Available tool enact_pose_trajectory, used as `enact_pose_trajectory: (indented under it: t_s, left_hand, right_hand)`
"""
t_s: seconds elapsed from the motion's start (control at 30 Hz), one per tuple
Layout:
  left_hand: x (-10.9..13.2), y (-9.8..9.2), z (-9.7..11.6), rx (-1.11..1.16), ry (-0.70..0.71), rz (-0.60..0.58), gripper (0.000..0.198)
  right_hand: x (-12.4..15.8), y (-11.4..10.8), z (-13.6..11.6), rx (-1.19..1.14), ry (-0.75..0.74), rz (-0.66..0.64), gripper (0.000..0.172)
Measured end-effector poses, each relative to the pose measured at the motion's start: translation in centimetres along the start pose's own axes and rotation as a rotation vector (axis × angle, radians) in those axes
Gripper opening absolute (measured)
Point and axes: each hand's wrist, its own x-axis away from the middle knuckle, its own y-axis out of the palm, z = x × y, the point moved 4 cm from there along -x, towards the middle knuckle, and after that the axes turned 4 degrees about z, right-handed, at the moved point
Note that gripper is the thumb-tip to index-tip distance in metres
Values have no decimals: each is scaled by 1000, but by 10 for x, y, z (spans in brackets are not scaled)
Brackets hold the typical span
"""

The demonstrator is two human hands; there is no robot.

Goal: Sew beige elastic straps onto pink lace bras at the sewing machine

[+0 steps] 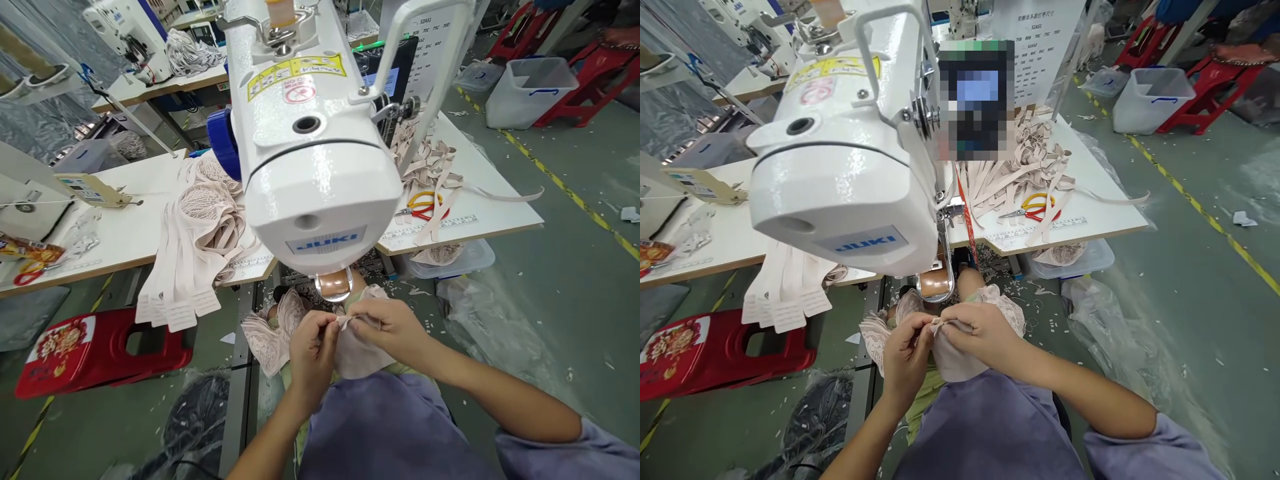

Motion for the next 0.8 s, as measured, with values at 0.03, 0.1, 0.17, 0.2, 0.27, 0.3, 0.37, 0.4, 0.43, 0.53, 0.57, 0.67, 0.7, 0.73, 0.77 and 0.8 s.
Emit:
enact_pose_trajectory:
  t_s: [0.03, 0.1, 0.17, 0.2, 0.27, 0.3, 0.37, 0.4, 0.43, 0.53, 0.57, 0.67, 0.7, 0.73, 0.77, 0.8]
  left_hand:
    - [0, 0, 3, -28, 39, 4, 16]
    - [-1, -1, 11, -75, 172, -10, 13]
    - [-1, -3, 20, -104, 309, -42, 13]
    - [-2, -4, 23, -117, 352, -52, 14]
    - [-6, -7, 26, -140, 375, -62, 14]
    - [-8, -8, 26, -146, 367, -62, 14]
    - [-12, -10, 26, -144, 340, -59, 12]
    - [-13, -10, 26, -136, 328, -61, 12]
    - [-15, -10, 26, -127, 316, -64, 11]
    - [-16, -9, 26, -109, 276, -81, 11]
    - [-16, -9, 26, -103, 262, -85, 11]
    - [-17, -8, 25, -77, 219, -104, 11]
    - [-18, -8, 25, -77, 202, -117, 11]
    - [-19, -8, 24, -84, 187, -132, 11]
    - [-21, -7, 24, -100, 176, -153, 13]
    - [-22, -7, 24, -124, 172, -186, 16]
  right_hand:
    - [-3, -4, 1, 56, 17, 14, 21]
    - [-11, -13, 2, 173, 21, 25, 24]
    - [-19, -18, 0, 231, 1, -21, 24]
    - [-22, -20, -2, 226, -3, -66, 22]
    - [-25, -21, -6, 164, 19, -156, 20]
    - [-26, -22, -7, 127, 40, -192, 19]
    - [-27, -22, -10, 68, 85, -250, 18]
    - [-26, -23, -10, 43, 107, -271, 18]
    - [-26, -23, -9, 20, 130, -292, 17]
    - [-25, -23, -7, -40, 183, -334, 15]
    - [-25, -23, -7, -52, 193, -345, 15]
    - [-25, -24, -8, -68, 197, -372, 14]
    - [-25, -25, -9, -66, 186, -377, 14]
    - [-25, -25, -10, -59, 167, -377, 14]
    - [-25, -26, -11, -49, 139, -374, 14]
    - [-25, -27, -12, -36, 109, -372, 14]
